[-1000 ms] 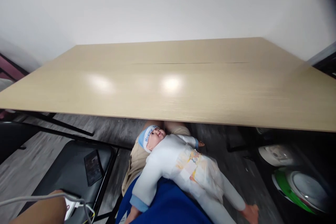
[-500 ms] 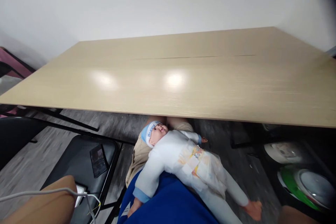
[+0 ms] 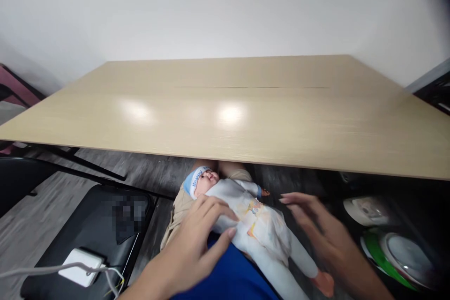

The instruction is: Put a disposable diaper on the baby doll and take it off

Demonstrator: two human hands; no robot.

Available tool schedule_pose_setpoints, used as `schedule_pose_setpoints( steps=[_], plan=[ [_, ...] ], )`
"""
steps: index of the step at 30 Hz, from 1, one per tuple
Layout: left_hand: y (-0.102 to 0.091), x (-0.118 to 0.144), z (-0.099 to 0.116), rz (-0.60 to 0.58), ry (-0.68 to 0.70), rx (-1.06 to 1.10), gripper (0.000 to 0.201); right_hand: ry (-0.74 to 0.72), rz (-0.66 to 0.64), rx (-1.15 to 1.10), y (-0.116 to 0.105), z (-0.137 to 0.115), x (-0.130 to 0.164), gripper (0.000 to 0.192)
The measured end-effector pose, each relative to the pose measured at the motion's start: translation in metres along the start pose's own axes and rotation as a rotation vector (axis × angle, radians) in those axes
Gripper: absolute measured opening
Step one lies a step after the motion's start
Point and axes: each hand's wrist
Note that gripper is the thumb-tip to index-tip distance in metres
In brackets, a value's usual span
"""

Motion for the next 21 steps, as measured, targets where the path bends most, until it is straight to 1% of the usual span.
schedule_pose_setpoints(
  steps=[2,5,8,10,11,12,14,16,18,19,21],
  plan=[
    [0.009,-0.003,-0.010,-0.025,0.018,0.052,0.033,0.020,-0.085,-0.049,0.024,0.020,-0.019,0.051],
    [0.028,-0.029,-0.035,-0.164,0.093,0.097,0.046,0.057,-0.193,-0.081,0.050,0.041,-0.037,0.052],
    [0.039,-0.057,-0.055,-0.259,0.162,0.106,0.043,0.045,-0.296,-0.075,0.058,0.045,-0.047,0.044],
    [0.041,-0.077,-0.062,-0.336,0.179,0.151,0.040,0.012,-0.310,-0.069,0.057,0.042,-0.051,0.039],
    [0.042,-0.088,-0.064,-0.414,0.172,0.190,0.040,-0.001,-0.314,-0.065,0.056,0.040,-0.053,0.038],
    [0.042,-0.101,-0.064,-0.519,0.154,0.225,0.041,-0.007,-0.320,-0.064,0.055,0.039,-0.055,0.037],
    [0.045,-0.130,-0.063,-0.777,0.079,0.253,0.045,-0.010,-0.342,-0.075,0.054,0.039,-0.057,0.036],
    [0.049,-0.159,-0.059,-1.005,-0.004,0.214,0.046,-0.012,-0.357,-0.085,0.054,0.041,-0.058,0.034],
    [0.056,-0.183,-0.055,-1.147,-0.045,0.158,0.042,-0.008,-0.349,-0.081,0.054,0.044,-0.058,0.034],
    [0.059,-0.191,-0.053,-1.192,-0.047,0.133,0.041,-0.004,-0.343,-0.079,0.054,0.046,-0.057,0.035],
    [0.065,-0.202,-0.051,-1.244,-0.022,0.090,0.038,0.014,-0.339,-0.085,0.055,0.049,-0.056,0.038]
  ],
)
Point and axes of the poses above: each hand's wrist, its own x-axis away from the middle knuckle, its own y-axis out of the palm, z = x × y, and after that the axes turned 3 degrees about -x, right-handed
